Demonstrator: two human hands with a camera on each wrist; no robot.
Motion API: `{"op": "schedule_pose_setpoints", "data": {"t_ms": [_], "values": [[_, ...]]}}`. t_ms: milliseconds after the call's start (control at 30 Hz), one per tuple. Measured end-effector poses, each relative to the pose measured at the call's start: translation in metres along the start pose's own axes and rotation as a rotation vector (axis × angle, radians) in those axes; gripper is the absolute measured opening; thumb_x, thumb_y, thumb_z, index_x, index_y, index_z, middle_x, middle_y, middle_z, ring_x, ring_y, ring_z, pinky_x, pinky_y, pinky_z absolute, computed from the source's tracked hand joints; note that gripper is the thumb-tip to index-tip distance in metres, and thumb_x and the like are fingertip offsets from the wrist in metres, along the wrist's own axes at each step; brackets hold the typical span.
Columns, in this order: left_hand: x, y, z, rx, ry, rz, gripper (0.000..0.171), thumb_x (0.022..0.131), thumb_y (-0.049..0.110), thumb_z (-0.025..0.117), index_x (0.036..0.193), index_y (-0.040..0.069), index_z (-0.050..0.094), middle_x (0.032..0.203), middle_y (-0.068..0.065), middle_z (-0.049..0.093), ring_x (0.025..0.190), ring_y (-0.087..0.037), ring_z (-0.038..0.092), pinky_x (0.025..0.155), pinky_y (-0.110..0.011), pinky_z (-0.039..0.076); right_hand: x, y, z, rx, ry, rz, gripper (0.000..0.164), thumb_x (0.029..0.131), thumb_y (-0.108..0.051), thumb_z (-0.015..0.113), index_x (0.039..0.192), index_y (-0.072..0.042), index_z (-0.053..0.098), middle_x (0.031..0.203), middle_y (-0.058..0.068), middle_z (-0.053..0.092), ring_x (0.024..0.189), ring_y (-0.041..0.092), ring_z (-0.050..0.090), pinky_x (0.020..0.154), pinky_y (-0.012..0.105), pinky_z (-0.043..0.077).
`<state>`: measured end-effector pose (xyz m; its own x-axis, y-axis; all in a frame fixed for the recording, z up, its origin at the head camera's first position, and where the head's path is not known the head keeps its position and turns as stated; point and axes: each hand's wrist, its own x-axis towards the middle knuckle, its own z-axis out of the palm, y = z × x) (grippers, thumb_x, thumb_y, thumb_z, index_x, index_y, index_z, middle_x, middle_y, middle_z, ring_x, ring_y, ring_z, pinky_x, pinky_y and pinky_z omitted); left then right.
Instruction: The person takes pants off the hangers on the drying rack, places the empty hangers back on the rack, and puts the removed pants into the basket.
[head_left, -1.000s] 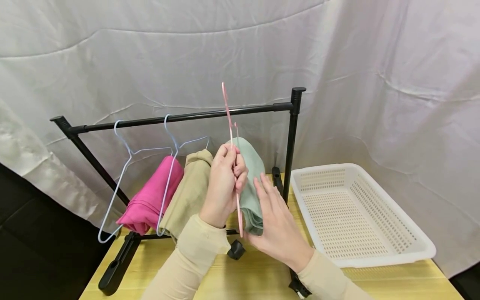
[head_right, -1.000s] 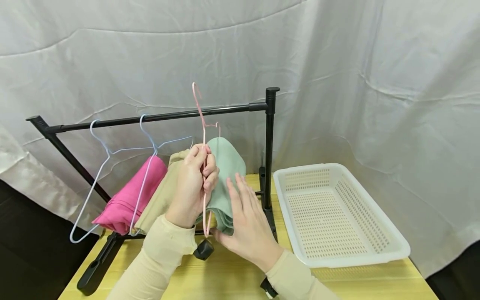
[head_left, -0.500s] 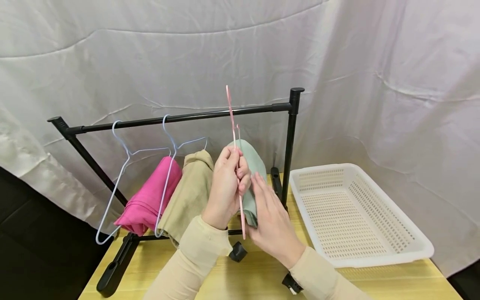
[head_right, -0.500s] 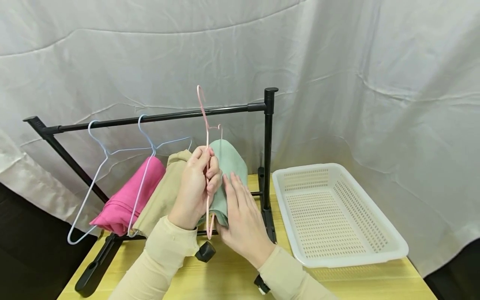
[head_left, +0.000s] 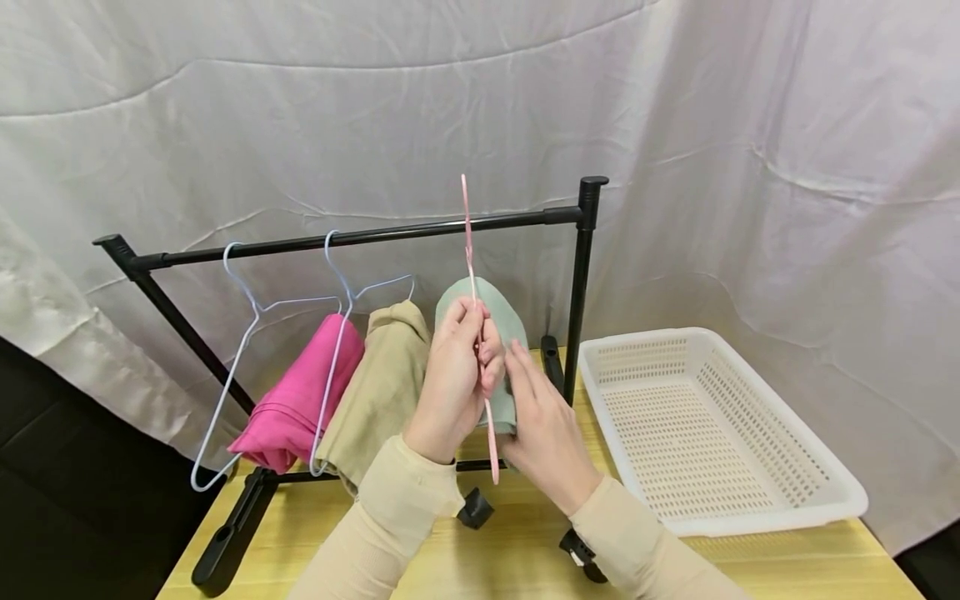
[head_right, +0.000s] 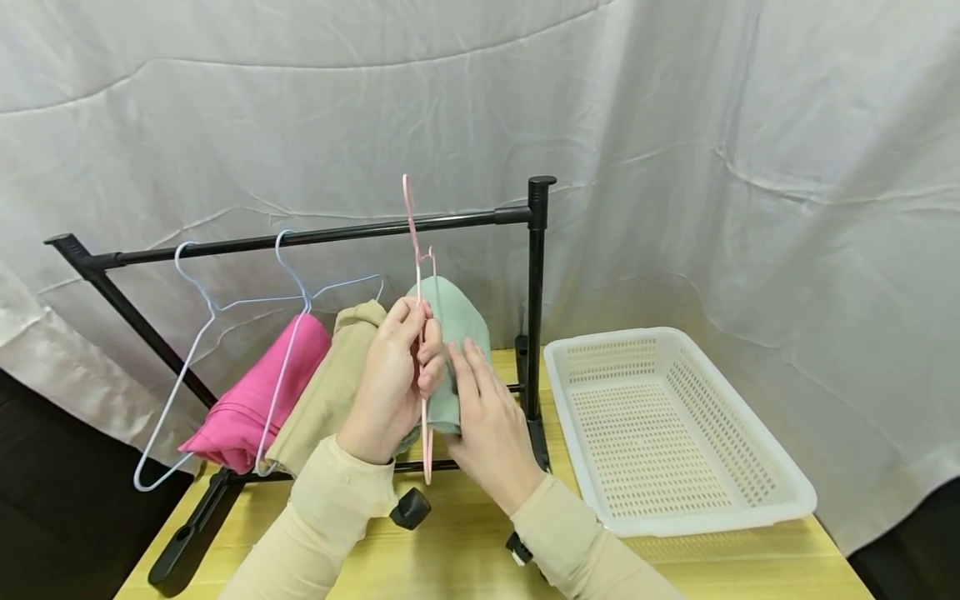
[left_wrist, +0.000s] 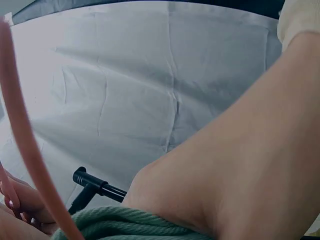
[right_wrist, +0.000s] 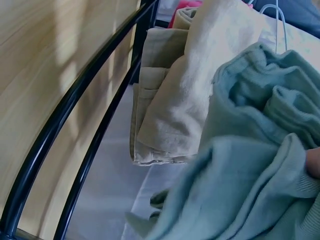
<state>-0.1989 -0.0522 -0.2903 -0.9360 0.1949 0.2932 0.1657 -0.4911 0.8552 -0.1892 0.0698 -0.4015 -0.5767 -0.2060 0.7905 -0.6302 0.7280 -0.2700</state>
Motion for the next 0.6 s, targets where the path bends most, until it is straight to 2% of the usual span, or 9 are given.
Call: {"op": "schedule_pose_setpoints", "data": {"t_ms": [167, 367, 500, 600], "values": [[-0.001, 0.001, -0.004, 0.028, -0.006, -0.007, 0.021, 0.119, 0.022, 0.035, 0.101, 0.013, 0.042, 0.06, 0.005, 0.038, 0.039, -0.006, 0.038, 0.039, -0.018, 0.03, 0.004, 0.003, 0.002, -0.002, -0.004, -0.008, 0.095, 0.071, 0.002, 0.092, 0.155, 0.0, 0.049, 0.162, 0.022, 0.051, 0.143, 0.041, 0.059, 0.111, 0.051, 0.056], [0.0, 0.0, -0.012, 0.103, 0.006, -0.029, 0.019, 0.119, 0.022, 0.036, 0.104, 0.013, 0.042, 0.062, 0.004, 0.04, 0.041, -0.007, 0.042, 0.039, -0.019, 0.035, 0.007, 0.011, -0.003, 0.029, -0.032, -0.015, 0.1, 0.062, 0.016, 0.078, 0.156, -0.006, 0.051, 0.159, 0.023, 0.054, 0.136, 0.043, 0.064, 0.102, 0.053, 0.061], [0.002, 0.001, -0.018, 0.125, 0.008, -0.04, 0.019, 0.119, 0.021, 0.036, 0.104, 0.012, 0.043, 0.063, 0.004, 0.04, 0.042, -0.008, 0.043, 0.04, -0.02, 0.038, 0.008, 0.016, -0.009, 0.045, -0.076, -0.014, 0.102, 0.063, 0.015, 0.07, 0.16, -0.01, 0.049, 0.159, 0.023, 0.055, 0.129, 0.044, 0.069, 0.092, 0.052, 0.064], [0.005, 0.0, -0.019, 0.132, 0.005, -0.056, 0.02, 0.119, 0.02, 0.035, 0.102, 0.012, 0.042, 0.063, 0.004, 0.041, 0.042, -0.008, 0.043, 0.04, -0.02, 0.039, 0.009, 0.019, -0.014, 0.035, -0.093, -0.013, 0.099, 0.065, 0.013, 0.067, 0.16, -0.01, 0.049, 0.158, 0.023, 0.056, 0.127, 0.043, 0.07, 0.09, 0.052, 0.064]]}}
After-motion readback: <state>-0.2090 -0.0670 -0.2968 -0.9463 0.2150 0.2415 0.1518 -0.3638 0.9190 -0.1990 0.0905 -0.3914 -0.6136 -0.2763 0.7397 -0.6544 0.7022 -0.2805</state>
